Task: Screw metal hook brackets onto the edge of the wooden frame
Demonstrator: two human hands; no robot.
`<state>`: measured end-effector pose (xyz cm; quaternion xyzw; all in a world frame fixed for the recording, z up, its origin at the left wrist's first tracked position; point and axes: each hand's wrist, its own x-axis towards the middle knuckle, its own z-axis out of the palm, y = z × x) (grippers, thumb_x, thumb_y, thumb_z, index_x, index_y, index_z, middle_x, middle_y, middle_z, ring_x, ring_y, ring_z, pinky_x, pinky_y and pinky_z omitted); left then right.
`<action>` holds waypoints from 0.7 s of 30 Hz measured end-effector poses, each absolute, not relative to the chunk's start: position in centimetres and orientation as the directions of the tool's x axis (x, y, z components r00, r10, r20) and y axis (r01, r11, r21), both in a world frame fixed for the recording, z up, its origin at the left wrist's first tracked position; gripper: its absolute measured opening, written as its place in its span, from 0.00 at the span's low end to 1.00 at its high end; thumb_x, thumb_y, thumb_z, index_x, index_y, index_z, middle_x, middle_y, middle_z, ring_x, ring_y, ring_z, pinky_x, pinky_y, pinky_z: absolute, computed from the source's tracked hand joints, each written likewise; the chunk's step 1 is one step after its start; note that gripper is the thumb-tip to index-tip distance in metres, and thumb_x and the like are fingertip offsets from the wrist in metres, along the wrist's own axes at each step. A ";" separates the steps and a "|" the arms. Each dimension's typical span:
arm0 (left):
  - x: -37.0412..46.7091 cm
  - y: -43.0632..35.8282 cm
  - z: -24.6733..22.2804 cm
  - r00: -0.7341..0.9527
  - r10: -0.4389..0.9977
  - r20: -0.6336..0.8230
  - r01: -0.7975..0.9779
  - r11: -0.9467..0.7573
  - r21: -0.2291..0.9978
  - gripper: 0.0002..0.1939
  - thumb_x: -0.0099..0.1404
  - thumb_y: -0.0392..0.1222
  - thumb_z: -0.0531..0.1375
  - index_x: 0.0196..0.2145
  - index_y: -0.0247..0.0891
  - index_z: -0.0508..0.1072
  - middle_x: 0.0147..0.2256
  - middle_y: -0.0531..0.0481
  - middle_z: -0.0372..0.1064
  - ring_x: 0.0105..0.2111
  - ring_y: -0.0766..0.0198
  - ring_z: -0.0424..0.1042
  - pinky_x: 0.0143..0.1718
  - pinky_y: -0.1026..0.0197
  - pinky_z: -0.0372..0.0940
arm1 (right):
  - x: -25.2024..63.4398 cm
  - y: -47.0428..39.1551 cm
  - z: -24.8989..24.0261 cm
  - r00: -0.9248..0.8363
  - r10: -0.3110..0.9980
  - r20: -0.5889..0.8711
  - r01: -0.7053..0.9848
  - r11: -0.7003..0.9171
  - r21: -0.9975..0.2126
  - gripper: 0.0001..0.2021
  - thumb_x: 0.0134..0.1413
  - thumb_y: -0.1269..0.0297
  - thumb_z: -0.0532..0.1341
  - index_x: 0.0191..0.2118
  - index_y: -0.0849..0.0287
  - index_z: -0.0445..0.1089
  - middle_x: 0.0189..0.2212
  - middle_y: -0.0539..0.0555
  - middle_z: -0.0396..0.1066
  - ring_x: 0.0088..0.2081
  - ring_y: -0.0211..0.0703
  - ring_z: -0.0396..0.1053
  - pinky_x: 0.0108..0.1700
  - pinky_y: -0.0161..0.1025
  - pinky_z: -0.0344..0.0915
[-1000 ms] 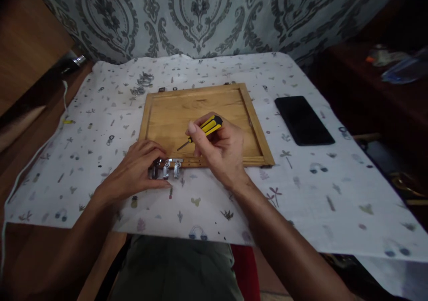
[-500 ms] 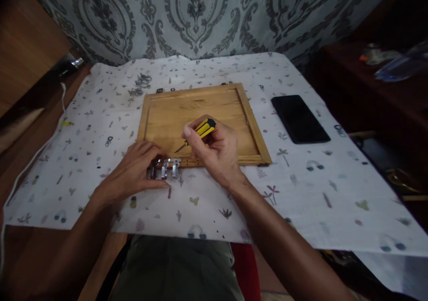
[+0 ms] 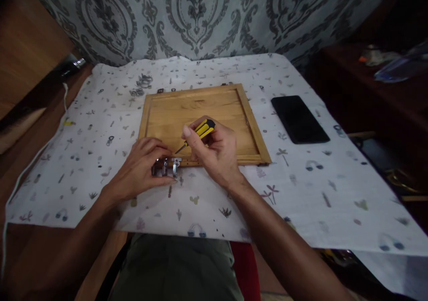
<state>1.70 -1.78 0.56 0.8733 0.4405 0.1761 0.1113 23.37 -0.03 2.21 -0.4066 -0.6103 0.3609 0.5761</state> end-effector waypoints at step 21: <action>2.1 -1.8 0.0 0.564 0.803 0.191 0.721 -0.592 0.360 0.28 0.60 0.62 0.73 0.47 0.39 0.77 0.49 0.45 0.73 0.53 0.46 0.68 0.56 0.41 0.64 | 23.5 -0.2 2.9 0.033 0.902 0.431 0.058 0.428 -0.902 0.21 0.60 0.46 0.69 0.28 0.58 0.71 0.24 0.49 0.73 0.16 0.30 0.64 0.17 0.33 0.59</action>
